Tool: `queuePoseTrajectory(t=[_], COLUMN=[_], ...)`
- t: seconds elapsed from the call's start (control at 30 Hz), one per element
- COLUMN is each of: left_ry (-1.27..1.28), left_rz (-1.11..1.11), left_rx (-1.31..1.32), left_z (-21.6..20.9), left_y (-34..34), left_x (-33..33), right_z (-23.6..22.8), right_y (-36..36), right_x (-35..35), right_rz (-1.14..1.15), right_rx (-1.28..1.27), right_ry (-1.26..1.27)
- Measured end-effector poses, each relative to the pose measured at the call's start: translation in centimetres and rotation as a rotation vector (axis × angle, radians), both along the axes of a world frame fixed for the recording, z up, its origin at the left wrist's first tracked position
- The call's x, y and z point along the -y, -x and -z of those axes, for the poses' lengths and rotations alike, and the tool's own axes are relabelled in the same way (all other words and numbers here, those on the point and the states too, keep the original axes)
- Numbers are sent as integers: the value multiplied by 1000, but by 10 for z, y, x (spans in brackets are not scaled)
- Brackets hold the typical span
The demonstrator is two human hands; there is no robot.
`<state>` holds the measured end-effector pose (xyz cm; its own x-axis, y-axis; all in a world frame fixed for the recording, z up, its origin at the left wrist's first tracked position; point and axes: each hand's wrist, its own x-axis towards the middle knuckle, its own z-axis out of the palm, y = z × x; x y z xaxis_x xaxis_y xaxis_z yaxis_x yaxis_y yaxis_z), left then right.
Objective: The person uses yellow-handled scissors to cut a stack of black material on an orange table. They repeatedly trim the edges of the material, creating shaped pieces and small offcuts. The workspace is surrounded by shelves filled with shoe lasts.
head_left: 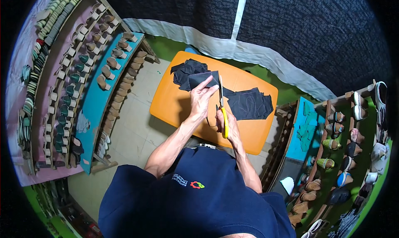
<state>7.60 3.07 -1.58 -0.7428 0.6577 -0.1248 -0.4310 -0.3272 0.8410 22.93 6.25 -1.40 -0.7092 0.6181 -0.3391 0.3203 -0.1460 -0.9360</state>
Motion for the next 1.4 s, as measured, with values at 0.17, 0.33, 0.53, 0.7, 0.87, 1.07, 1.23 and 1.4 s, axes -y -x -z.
queuePoseTrajectory(t=[0.17, 0.33, 0.53, 0.7, 0.87, 1.07, 1.23, 1.4], left_ry=[-30, -11, 6, 25, 13, 38, 39, 19], left_rz=[41, 87, 140, 193, 261, 291, 165, 187], left_rx=[9, 17, -16, -26, -58, -46, 73, -14], left_z=[-2, -4, -2, -5, -2, -9, -8, 2], left_y=[5, 13, 24, 32, 43, 47, 42, 36], left_x=[2, 5, 7, 11, 14, 14, 13, 16], right_z=[-4, -11, -1, -9, -7, -18, -13, -10], right_y=[-1, -3, -6, -11, -14, -18, -19, -15], right_x=[2, 1, -2, -6, -12, -17, -15, -11], right_rz=[42, 48, 58, 32, 13, -10, -42, -82], right_rx=[-8, -28, -15, 32, 48, 75, 43, -54], right_ry=[111, 134, 133, 135, 88, 53, 90, 145])
